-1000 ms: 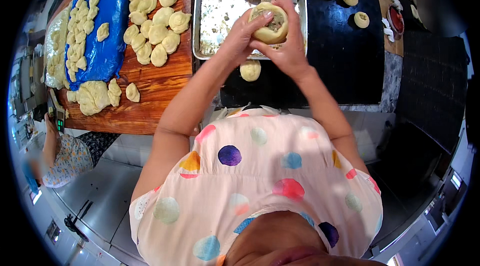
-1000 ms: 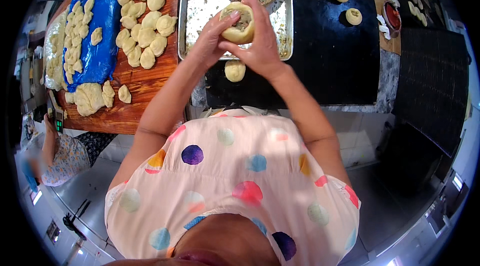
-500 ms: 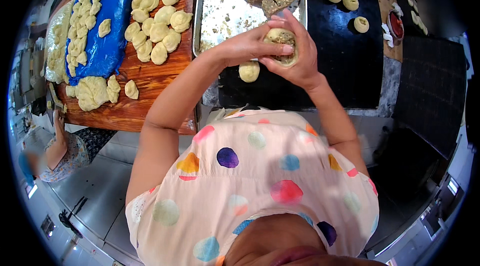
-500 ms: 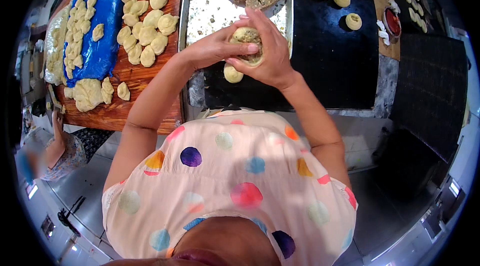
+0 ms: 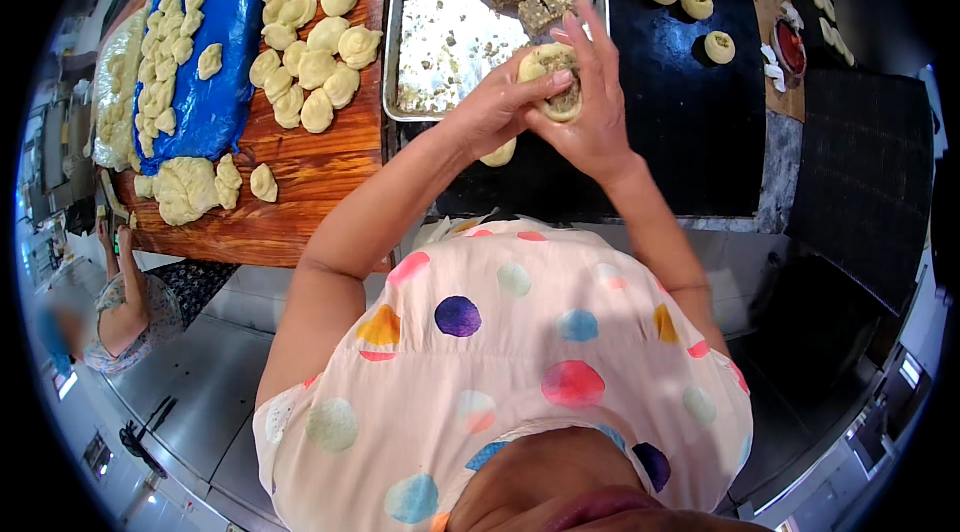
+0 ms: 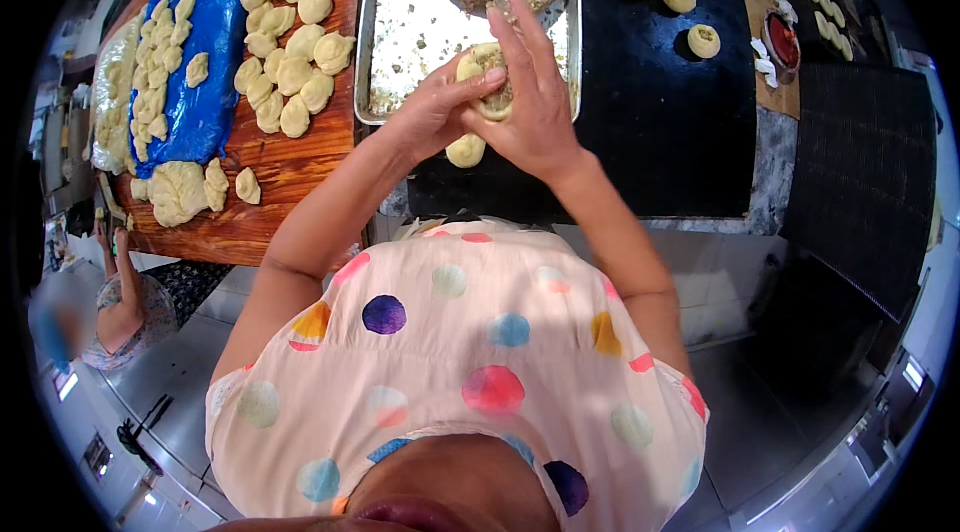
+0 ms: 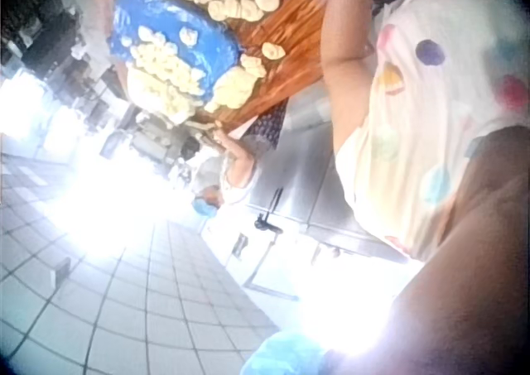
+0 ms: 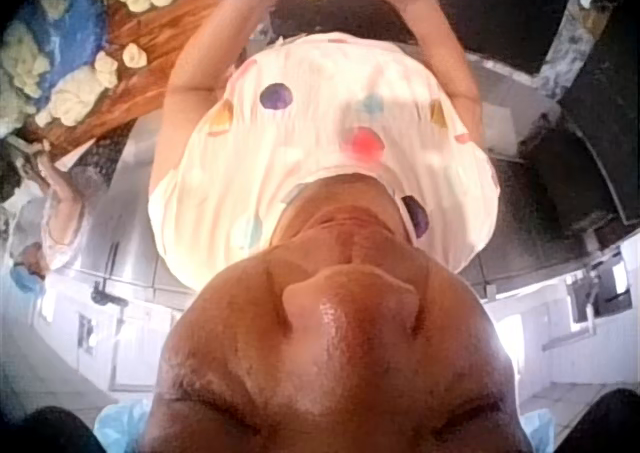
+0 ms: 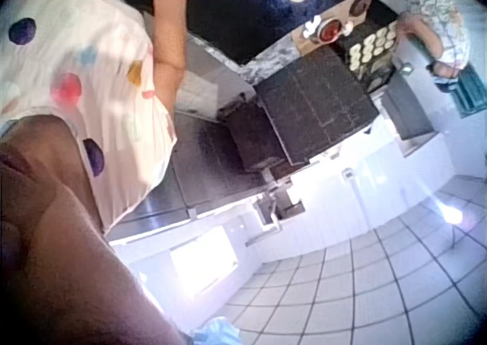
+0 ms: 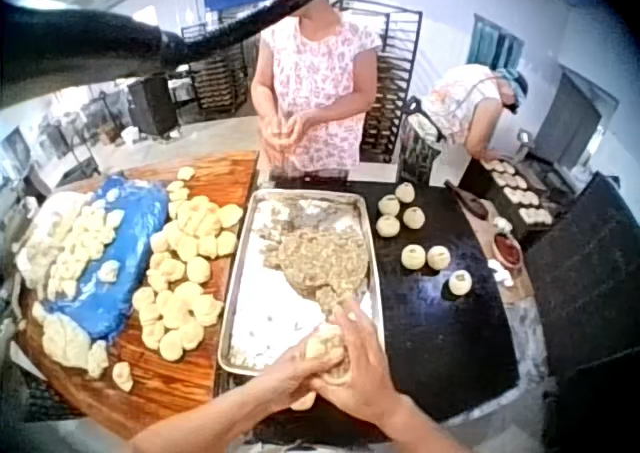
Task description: The person repeatedly flattens dough balls, scoops a grainy filling from a tray, and encloses the filling inside each dough piece by hand. The finished pastries are placed on a black mat next to the work area.
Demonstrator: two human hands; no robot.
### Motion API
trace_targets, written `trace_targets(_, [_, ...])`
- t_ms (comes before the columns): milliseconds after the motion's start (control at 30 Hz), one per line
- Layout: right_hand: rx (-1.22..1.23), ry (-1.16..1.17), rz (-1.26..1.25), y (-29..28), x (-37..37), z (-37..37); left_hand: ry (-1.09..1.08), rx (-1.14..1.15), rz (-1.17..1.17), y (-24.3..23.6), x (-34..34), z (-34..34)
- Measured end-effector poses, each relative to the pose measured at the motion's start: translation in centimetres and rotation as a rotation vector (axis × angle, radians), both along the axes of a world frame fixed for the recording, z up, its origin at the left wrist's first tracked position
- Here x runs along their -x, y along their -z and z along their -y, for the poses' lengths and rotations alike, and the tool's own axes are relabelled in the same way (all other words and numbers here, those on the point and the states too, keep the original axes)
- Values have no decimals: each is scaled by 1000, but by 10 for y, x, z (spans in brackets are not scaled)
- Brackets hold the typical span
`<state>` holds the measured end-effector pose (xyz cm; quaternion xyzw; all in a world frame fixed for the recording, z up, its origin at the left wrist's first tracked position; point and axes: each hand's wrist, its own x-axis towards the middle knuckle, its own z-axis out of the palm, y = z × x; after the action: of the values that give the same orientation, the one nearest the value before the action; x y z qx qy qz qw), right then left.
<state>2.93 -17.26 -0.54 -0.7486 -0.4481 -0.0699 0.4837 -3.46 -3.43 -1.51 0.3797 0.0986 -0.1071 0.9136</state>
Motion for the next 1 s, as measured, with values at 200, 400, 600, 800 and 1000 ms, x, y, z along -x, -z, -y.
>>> trace_targets(200, [87, -165, 1, -7, -15, 11, 282, -87, -19, -7, -8, -13])
trace_targets(400, [-28, -88, -118, -13, 0, 9, 303, -182, -13, -10, 2, -19])
trace_targets(600, [98, -107, -137, -12, -4, 12, 269, -58, -6, -8, -1, -3])
trace_targets(800, [-156, 64, -236, -5, 15, 8, 249, -78, 16, -14, 0, -11])
trace_targets(1000, [-398, 149, -423, 1, 18, -15, -202, -784, 161, -1, -10, 13])
